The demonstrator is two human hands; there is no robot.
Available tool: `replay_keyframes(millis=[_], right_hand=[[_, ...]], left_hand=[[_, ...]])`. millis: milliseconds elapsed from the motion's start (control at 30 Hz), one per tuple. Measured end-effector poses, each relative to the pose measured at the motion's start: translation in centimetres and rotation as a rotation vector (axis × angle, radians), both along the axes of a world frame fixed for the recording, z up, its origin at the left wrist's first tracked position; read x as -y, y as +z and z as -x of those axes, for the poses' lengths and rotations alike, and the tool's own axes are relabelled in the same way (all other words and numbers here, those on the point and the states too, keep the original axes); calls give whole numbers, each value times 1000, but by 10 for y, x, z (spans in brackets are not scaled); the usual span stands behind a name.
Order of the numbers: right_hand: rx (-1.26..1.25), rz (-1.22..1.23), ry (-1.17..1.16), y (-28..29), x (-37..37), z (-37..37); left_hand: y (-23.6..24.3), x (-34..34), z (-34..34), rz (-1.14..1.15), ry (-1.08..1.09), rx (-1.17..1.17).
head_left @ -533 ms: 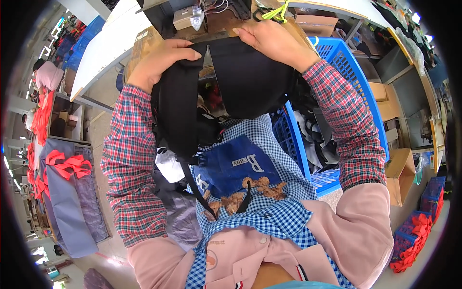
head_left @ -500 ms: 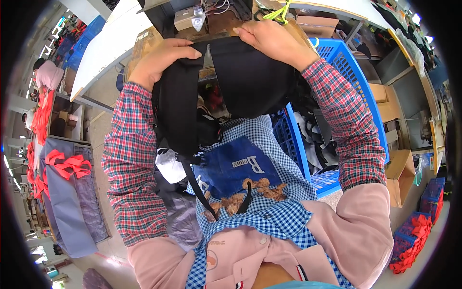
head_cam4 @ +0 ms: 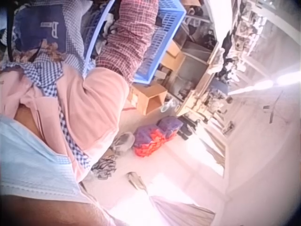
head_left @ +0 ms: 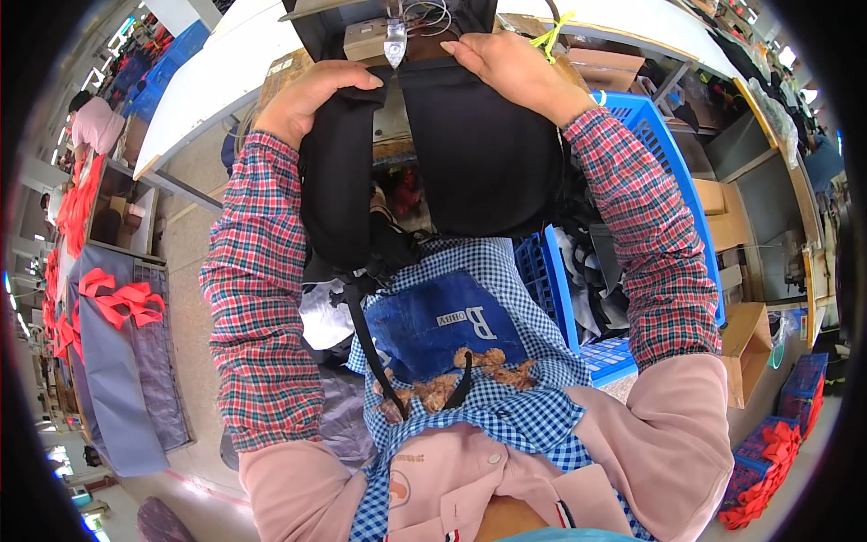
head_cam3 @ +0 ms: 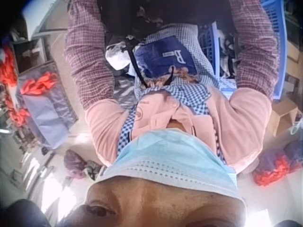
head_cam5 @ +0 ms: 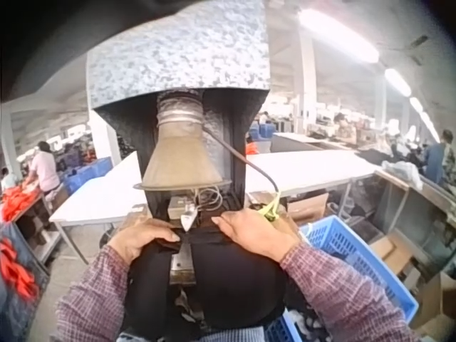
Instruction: The person is sewing and assembling black fabric components, likely for bags or backpacks, using an industrial sewing machine at a workbench.
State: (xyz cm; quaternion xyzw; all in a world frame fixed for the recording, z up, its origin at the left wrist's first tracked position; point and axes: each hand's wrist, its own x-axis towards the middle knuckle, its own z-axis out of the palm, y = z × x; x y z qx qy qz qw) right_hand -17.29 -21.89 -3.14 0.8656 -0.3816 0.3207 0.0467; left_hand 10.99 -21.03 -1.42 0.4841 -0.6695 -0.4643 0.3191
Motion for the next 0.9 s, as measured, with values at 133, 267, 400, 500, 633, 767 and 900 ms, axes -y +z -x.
replay_keyframes(millis=[133, 267, 400, 500, 633, 767, 900], right_hand=[[5, 20, -25, -2, 2, -1], [48, 102, -82, -8, 23, 10], [-5, 210, -407, 12, 42, 129], [-100, 399, -713, 49, 0, 222], [403, -403, -89, 59, -108, 48], [470, -398, 441, 14, -177, -32], [652, -606, 234, 71, -200, 6]], left_hand=[[-4, 7, -2, 8, -14, -11], [-9, 16, -22, -92, 162, -335], [6, 2, -84, -175, 227, -404], [17, -32, -60, -103, 173, -345], [33, -93, -21, 242, 199, -221], [61, -148, 72, 349, -28, -415], [48, -163, 65, 427, -141, -274]])
